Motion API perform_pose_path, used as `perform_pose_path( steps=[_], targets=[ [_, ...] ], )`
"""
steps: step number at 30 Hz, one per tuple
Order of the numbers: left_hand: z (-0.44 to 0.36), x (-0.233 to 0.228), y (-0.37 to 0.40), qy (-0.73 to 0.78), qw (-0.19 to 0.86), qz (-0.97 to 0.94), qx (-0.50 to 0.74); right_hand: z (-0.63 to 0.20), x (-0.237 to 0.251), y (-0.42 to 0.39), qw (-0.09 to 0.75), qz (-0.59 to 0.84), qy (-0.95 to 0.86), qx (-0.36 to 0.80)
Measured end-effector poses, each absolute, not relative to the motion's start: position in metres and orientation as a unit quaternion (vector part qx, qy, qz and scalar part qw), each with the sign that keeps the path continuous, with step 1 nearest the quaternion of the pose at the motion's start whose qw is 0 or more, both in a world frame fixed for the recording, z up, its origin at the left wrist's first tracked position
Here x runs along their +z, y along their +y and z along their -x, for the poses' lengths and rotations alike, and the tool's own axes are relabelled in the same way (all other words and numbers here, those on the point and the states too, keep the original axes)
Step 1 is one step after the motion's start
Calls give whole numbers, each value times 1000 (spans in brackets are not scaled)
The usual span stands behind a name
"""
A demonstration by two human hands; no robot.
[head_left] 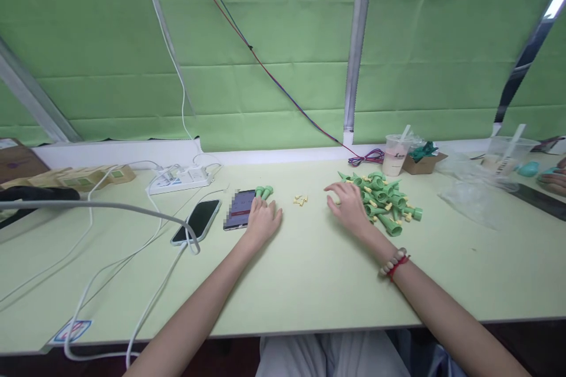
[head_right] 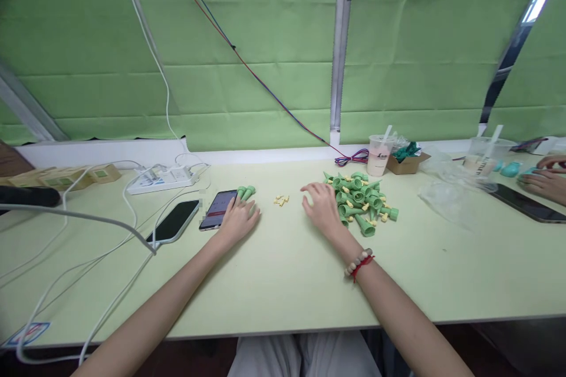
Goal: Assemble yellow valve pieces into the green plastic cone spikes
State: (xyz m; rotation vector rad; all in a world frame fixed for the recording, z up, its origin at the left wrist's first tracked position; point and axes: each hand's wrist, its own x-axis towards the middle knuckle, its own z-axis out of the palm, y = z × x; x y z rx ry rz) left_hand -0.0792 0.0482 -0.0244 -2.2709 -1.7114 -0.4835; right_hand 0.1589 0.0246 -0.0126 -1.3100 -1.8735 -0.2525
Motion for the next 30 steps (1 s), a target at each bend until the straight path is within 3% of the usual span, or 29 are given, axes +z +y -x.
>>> perform_pose_path(
  steps=[4,9,20,27,30],
  targets=[
    [79,-25,49,-580,127,788,-161,-141,-28,24,368,494,-788,-7],
    [84,-30,55,-606,153,763,-164,-143,-38,28,376,504,-774,72],
    [64,-23,40,-526,91,813,-234,-133,-42,30,354,487,-798,37],
    [76,-22,48,-515,58,833,-192,-124,-43,34,243,444,-861,43],
    [74,-15,44,-513,21,824,-241,-125,-42,34,224,436,-870,48]
  ],
)
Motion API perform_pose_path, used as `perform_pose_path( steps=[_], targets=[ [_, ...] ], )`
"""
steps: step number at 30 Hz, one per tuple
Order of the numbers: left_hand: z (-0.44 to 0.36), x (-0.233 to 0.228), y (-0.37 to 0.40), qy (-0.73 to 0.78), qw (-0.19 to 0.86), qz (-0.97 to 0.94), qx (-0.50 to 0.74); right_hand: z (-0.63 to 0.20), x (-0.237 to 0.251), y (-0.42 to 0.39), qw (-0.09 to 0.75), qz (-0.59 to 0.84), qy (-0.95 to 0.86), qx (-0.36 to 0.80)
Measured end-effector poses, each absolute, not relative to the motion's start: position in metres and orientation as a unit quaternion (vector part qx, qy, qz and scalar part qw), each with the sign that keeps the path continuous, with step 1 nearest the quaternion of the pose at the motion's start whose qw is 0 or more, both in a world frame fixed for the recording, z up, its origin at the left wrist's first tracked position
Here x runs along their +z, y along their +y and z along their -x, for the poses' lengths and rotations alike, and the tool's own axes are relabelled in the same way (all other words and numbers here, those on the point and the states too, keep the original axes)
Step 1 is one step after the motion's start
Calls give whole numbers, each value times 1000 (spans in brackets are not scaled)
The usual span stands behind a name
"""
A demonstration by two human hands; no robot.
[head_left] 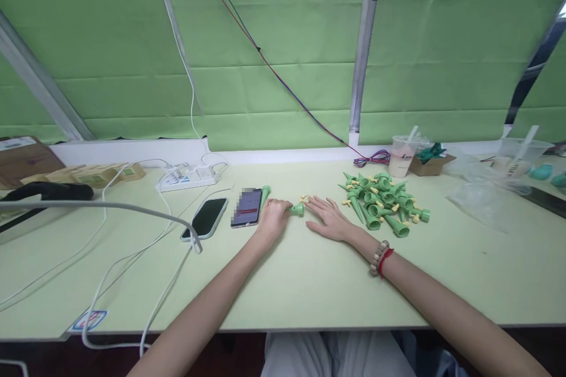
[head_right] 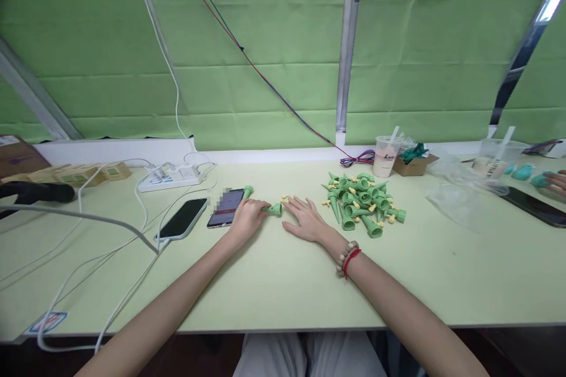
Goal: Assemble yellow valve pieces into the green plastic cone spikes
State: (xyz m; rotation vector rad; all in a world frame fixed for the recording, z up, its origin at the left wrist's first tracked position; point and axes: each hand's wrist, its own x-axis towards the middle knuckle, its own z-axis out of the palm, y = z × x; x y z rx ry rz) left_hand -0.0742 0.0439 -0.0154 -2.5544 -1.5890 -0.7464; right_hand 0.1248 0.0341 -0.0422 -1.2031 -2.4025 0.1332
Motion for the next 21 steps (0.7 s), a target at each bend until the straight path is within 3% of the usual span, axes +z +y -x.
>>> perform_pose_path(
  steps=[2,5,8,10,21],
  targets=[
    [70,-13,41,-516,-41,797,-310,-125,-42,34,224,427,-875,50],
    [63,-12,39,-510,-222,725,-406,-124,-42,35,226,418,-878,54],
    [58,-9,36,-491,-422,622,-441,-123,-42,36,217,421,-878,69],
    [56,-5,33,-494,-501,558,-441,-123,-42,36,213,427,-875,80],
    [59,-5,33,-462,-596,480,-448,-127,-41,36,296,423,-854,60]
  ],
)
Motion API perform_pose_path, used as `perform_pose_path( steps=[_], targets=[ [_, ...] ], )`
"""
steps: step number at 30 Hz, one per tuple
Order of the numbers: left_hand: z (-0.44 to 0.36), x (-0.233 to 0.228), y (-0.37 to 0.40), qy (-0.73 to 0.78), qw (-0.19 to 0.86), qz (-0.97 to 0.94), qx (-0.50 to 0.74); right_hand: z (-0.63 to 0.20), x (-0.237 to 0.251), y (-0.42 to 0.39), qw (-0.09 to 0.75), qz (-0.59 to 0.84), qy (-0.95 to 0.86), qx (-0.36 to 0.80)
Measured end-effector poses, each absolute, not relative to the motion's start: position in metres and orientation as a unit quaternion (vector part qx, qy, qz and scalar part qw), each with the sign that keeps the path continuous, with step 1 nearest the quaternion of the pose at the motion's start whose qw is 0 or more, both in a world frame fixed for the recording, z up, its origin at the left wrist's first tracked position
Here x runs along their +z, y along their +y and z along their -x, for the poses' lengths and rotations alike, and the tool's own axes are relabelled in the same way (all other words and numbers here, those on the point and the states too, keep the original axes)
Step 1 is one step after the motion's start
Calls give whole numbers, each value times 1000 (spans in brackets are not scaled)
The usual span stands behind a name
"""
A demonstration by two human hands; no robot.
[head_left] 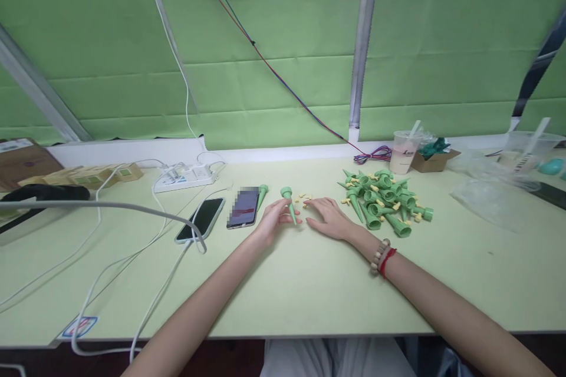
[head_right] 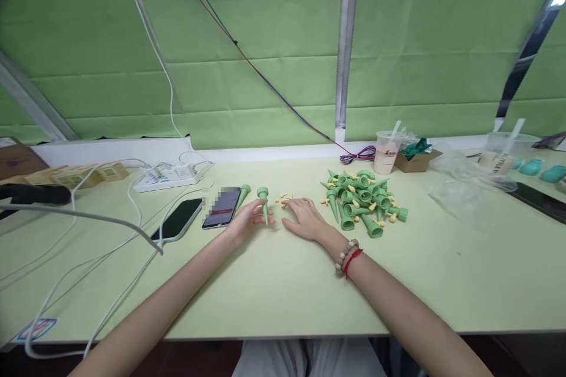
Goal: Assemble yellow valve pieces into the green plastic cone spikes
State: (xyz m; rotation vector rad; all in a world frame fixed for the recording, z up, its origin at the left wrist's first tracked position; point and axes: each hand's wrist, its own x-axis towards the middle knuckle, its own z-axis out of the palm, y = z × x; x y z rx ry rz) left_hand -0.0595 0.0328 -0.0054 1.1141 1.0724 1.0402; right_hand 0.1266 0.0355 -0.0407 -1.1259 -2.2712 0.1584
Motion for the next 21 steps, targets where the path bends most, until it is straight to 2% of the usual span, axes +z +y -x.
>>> perform_pose_path(
  steps=[8,15,21],
  targets=[
    [57,-3,28,464,608,-487,421,-127,-42,37,231,400,-886,49],
    [58,1,29,456,613,-507,399,-130,-42,42,298,417,-857,48],
    [60,1,33,439,583,-543,416,-134,-40,43,277,443,-853,11]
  ],
)
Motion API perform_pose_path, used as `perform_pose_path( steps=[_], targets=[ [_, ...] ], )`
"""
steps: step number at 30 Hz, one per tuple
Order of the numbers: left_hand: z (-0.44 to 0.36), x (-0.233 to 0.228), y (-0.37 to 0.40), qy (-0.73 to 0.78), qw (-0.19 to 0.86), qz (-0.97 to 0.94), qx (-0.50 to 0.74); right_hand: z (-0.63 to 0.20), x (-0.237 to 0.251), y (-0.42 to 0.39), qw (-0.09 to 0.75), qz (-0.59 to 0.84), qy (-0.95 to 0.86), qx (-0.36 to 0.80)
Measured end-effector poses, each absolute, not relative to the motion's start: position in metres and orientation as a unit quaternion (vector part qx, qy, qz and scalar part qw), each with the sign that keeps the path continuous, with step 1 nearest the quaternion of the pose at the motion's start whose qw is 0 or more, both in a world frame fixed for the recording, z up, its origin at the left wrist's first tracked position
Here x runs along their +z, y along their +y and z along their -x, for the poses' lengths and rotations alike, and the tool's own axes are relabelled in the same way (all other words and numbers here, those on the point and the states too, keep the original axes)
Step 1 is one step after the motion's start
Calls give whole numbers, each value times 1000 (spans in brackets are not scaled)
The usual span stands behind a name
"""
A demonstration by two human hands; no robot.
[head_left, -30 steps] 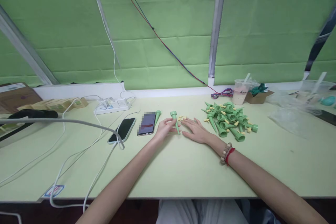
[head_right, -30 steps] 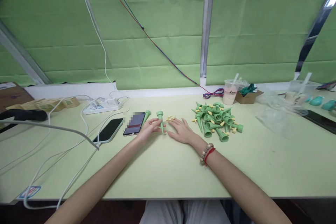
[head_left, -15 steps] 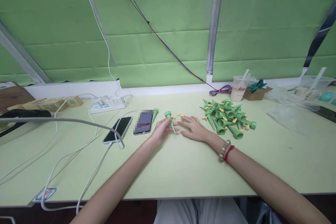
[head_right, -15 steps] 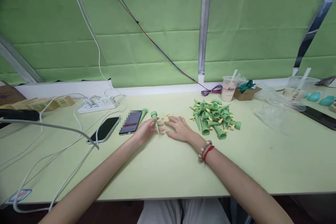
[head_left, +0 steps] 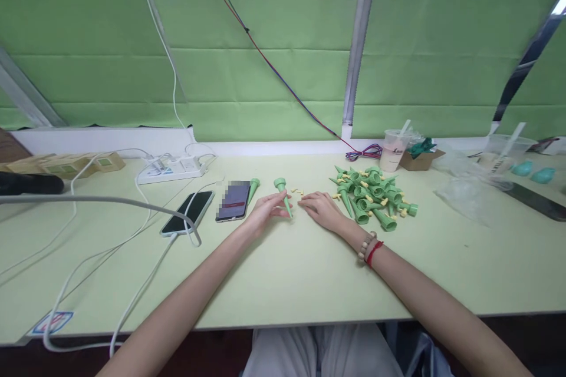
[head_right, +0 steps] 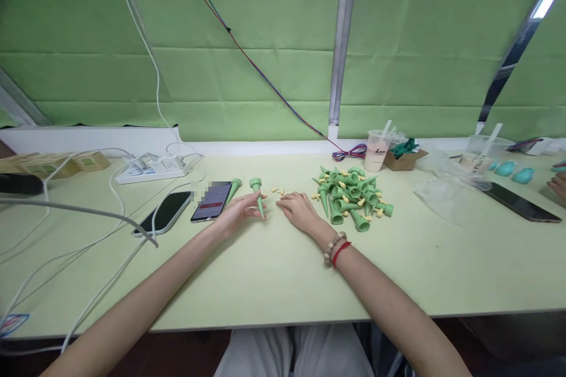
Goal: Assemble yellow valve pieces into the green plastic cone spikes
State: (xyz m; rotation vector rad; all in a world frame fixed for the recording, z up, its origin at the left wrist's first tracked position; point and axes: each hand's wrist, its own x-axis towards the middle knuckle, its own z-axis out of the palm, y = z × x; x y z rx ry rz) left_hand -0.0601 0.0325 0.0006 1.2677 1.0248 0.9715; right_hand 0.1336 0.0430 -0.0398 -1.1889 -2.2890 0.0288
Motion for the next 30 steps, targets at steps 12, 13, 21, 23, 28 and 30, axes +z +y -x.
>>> perform_pose_path(
  steps=[12,13,21,23,28,30],
  targets=[
    [55,-1,31,415,550,-566,453,-140,-42,46,349,486,-794,106],
    [55,-1,30,420,546,-571,446,-140,-41,45,346,493,-790,111],
    [49,0,22,376,592,-584,408,-139,-32,40,506,486,-667,252],
    [48,0,21,373,583,-595,410,-135,-27,39,574,464,-568,364],
    [44,0,16,390,557,-610,407,-131,-10,29,582,357,-480,550],
    [42,2,13,383,556,-616,406,-132,-1,24,570,342,-501,554]
  ],
)
